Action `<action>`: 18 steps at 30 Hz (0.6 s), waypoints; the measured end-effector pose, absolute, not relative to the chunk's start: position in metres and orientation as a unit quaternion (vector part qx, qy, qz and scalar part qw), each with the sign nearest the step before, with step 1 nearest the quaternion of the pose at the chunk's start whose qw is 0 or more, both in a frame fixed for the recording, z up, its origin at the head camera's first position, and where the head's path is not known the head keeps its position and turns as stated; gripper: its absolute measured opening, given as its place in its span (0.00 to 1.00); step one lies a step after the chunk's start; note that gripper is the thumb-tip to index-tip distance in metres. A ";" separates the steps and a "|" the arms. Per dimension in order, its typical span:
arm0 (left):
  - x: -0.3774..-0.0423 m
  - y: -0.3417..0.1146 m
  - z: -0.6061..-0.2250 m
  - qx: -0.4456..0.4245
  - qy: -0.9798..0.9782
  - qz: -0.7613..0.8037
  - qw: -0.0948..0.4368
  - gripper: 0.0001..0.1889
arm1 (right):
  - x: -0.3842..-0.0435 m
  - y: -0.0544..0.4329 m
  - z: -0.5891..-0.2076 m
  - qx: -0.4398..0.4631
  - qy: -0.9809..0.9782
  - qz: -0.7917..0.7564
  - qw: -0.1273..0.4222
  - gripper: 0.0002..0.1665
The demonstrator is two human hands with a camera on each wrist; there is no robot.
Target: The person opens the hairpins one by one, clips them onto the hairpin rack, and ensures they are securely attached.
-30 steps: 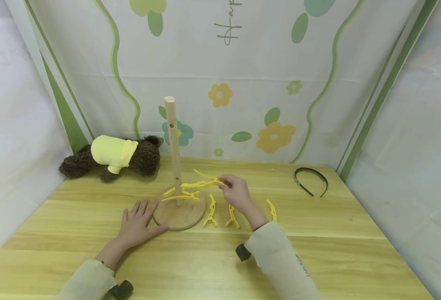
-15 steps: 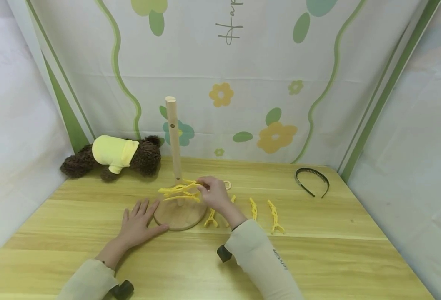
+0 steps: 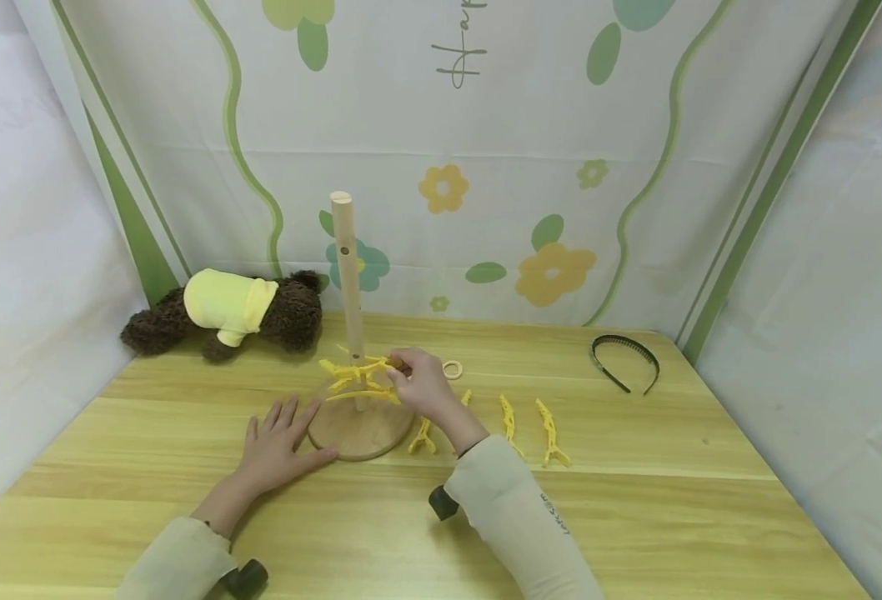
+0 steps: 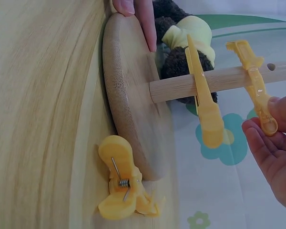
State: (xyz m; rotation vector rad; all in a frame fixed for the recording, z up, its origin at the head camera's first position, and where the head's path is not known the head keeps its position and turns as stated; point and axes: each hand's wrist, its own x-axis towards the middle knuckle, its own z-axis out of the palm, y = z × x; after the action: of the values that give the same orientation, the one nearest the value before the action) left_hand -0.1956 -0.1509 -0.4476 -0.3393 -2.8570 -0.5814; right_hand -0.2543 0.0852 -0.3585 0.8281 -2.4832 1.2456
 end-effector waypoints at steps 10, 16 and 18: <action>-0.197 -0.151 -0.449 -0.112 -0.969 -0.196 0.099 0.47 | -0.253 0.088 -0.357 0.287 -0.856 0.419 0.097 0.14; -0.196 -0.152 -0.448 -0.113 -0.969 -0.198 0.096 0.47 | -0.254 0.088 -0.357 0.284 -0.859 0.417 0.088 0.15; -0.196 -0.152 -0.448 -0.113 -0.969 -0.197 0.097 0.47 | -0.254 0.089 -0.358 0.288 -0.858 0.417 0.088 0.16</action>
State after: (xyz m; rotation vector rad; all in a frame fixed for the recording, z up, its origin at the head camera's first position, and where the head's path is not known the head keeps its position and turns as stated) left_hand -0.1957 -0.1518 -0.4483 -0.3346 -2.8692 -0.5847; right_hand -0.2537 0.0887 -0.3576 0.8570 -2.5534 1.2413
